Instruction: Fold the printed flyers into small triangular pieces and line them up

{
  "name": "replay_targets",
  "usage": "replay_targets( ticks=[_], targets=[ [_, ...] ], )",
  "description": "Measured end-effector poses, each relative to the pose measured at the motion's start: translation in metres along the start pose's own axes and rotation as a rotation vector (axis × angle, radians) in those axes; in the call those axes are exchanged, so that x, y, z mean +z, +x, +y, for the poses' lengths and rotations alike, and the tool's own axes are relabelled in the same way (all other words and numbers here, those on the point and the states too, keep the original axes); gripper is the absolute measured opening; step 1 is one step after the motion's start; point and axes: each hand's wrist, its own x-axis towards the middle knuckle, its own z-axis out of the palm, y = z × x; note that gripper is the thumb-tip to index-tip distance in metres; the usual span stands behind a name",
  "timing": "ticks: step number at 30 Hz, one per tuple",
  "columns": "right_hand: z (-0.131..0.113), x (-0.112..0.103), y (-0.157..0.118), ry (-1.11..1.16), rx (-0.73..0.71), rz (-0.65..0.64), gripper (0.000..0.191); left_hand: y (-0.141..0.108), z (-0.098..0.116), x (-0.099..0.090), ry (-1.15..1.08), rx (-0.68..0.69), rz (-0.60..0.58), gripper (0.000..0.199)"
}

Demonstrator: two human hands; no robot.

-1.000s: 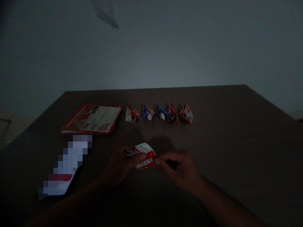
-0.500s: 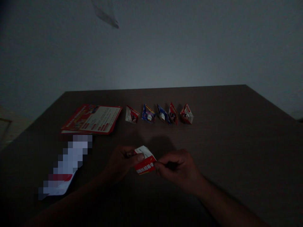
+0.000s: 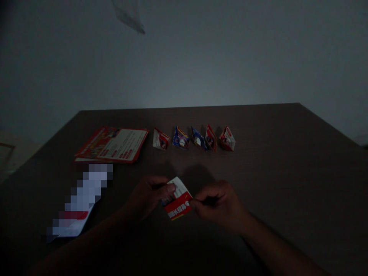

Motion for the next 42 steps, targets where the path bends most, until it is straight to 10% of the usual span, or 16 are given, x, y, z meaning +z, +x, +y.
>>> replay_targets(
  ticks=[10, 18, 42],
  targets=[
    [0.006, 0.0, -0.002, 0.064, 0.121, 0.007, 0.023, -0.002, 0.002, 0.002, -0.024, 0.016, 0.065, 0.024],
    [0.009, 0.0, -0.003, 0.1, 0.197, -0.127, 0.027, -0.001, 0.014, -0.002, 0.126, -0.144, -0.127, 0.025],
    [0.004, 0.0, -0.002, 0.198, 0.24, 0.025, 0.019, -0.006, 0.014, 0.005, 0.122, -0.016, -0.031, 0.04]
  ],
)
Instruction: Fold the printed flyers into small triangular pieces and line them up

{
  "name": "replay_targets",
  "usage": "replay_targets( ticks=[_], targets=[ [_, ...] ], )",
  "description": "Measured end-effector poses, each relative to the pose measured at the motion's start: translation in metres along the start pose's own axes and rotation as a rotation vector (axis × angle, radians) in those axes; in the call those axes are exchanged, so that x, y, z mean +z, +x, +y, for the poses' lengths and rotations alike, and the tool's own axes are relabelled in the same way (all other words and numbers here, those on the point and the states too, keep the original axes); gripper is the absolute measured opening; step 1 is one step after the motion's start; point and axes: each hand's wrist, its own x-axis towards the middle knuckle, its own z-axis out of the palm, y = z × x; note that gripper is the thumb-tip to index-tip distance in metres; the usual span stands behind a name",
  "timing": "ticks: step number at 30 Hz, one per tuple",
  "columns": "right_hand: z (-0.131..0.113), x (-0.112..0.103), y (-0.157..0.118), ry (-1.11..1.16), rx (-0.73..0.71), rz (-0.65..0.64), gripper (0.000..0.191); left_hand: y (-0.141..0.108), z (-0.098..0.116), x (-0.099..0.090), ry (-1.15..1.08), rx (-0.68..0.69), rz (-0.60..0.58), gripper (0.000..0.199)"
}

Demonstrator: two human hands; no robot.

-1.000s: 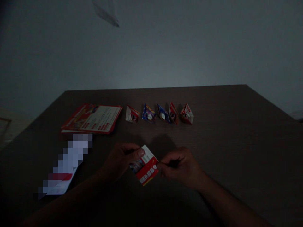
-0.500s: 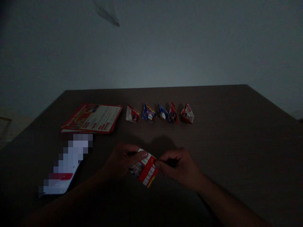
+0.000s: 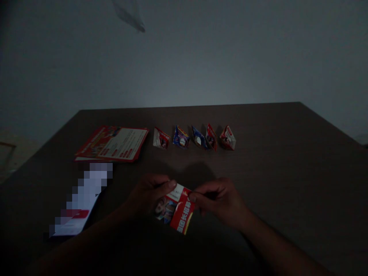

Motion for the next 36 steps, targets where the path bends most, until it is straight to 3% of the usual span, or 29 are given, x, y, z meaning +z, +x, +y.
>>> replay_targets(
  ticks=[7, 12, 17, 21, 30, 36],
  targets=[
    [0.0, -0.001, 0.002, -0.051, -0.029, 0.041, 0.019, -0.003, -0.003, 0.005, 0.141, -0.008, 0.023, 0.043],
    [-0.002, 0.004, 0.002, -0.226, -0.133, 0.091, 0.021, -0.003, -0.001, 0.01, 0.364, 0.068, 0.159, 0.047],
    [-0.006, 0.011, 0.002, -0.312, -0.248, 0.025, 0.018, -0.001, 0.001, 0.016, 0.487, 0.069, 0.238, 0.051],
    [-0.008, 0.015, 0.004, -0.295, -0.257, 0.009, 0.017, -0.001, 0.001, 0.018, 0.463, 0.002, 0.244, 0.058],
    [-0.013, 0.016, 0.001, -0.048, -0.134, -0.023, 0.017, -0.004, 0.006, 0.022, 0.114, -0.041, 0.153, 0.057],
    [-0.007, 0.011, 0.001, -0.008, -0.049, 0.011, 0.017, -0.001, 0.002, 0.018, 0.24, 0.025, 0.222, 0.053]
  ],
)
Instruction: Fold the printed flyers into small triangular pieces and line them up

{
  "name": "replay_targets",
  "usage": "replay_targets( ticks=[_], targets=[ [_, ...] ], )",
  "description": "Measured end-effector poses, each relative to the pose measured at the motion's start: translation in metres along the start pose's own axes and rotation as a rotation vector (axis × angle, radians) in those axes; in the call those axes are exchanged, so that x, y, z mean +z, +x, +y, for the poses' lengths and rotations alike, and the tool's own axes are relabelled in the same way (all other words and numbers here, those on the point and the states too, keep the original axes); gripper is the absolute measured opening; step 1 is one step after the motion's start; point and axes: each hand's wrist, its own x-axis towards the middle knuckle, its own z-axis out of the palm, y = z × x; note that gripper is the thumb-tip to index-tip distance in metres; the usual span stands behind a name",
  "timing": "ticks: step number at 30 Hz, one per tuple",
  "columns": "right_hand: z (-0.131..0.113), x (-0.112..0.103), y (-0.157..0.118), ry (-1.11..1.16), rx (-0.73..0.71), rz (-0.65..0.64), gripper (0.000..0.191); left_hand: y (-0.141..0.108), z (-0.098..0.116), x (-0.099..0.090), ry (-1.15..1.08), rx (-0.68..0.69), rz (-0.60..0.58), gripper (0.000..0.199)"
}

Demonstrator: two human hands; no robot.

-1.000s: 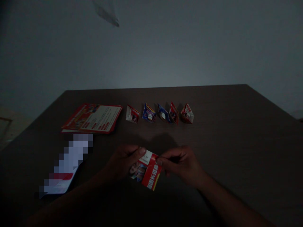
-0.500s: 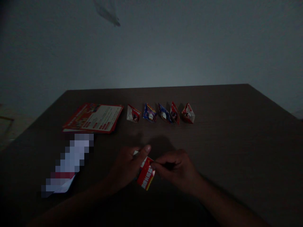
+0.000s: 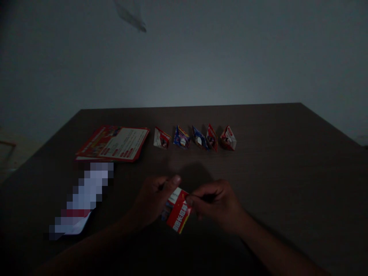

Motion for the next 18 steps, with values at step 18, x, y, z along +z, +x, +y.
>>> replay_targets(
  ticks=[18],
  targets=[
    [-0.0027, 0.0028, -0.0001, 0.027, -0.005, 0.015, 0.012, 0.0035, 0.0053, -0.0034, -0.17, -0.044, 0.044, 0.06]
  ],
)
